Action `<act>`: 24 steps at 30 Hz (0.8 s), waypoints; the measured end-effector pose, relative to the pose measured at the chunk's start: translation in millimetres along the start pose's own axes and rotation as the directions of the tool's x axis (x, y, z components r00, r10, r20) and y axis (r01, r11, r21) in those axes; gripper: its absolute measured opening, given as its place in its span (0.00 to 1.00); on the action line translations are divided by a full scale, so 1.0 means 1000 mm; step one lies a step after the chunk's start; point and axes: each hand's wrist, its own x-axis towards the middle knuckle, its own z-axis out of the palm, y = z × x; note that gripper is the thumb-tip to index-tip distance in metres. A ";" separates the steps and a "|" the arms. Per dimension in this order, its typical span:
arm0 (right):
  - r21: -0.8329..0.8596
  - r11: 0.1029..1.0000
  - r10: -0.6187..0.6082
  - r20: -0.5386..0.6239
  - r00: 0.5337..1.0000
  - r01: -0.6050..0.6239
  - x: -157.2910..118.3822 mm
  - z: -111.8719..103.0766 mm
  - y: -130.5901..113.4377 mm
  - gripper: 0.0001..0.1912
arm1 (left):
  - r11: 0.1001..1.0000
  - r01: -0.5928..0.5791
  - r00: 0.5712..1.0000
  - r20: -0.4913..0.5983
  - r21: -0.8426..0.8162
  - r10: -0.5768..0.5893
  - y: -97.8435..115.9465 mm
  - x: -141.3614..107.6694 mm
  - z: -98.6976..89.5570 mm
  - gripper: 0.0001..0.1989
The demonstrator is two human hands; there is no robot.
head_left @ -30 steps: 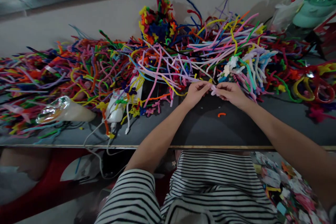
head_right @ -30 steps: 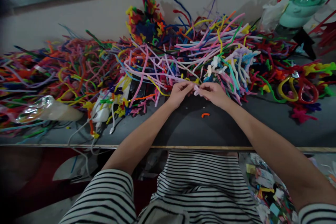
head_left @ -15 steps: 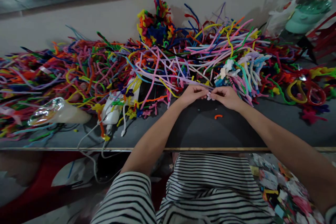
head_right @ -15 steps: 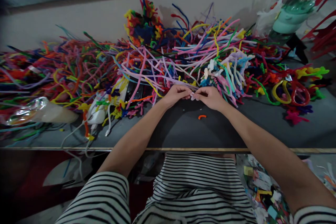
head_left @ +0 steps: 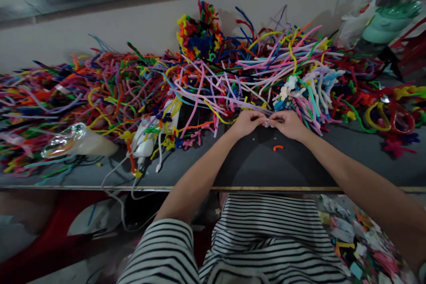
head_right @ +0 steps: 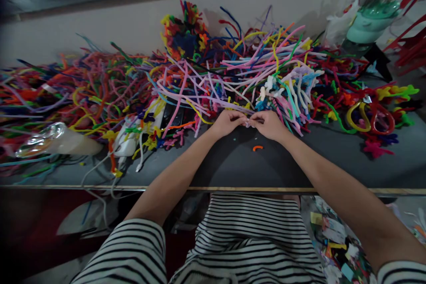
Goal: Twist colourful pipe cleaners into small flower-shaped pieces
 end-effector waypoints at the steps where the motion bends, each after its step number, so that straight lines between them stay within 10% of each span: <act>1: -0.012 1.000 0.000 -0.003 1.000 0.000 0.000 0.000 0.001 0.13 | 1.000 -0.009 1.000 -0.010 0.025 0.009 0.000 0.000 0.001 0.10; 24: 0.320 0.941 0.123 -0.013 0.992 -0.113 0.004 0.003 -0.018 0.23 | 0.873 -0.252 0.900 -0.229 0.418 0.370 0.007 -0.006 0.005 0.24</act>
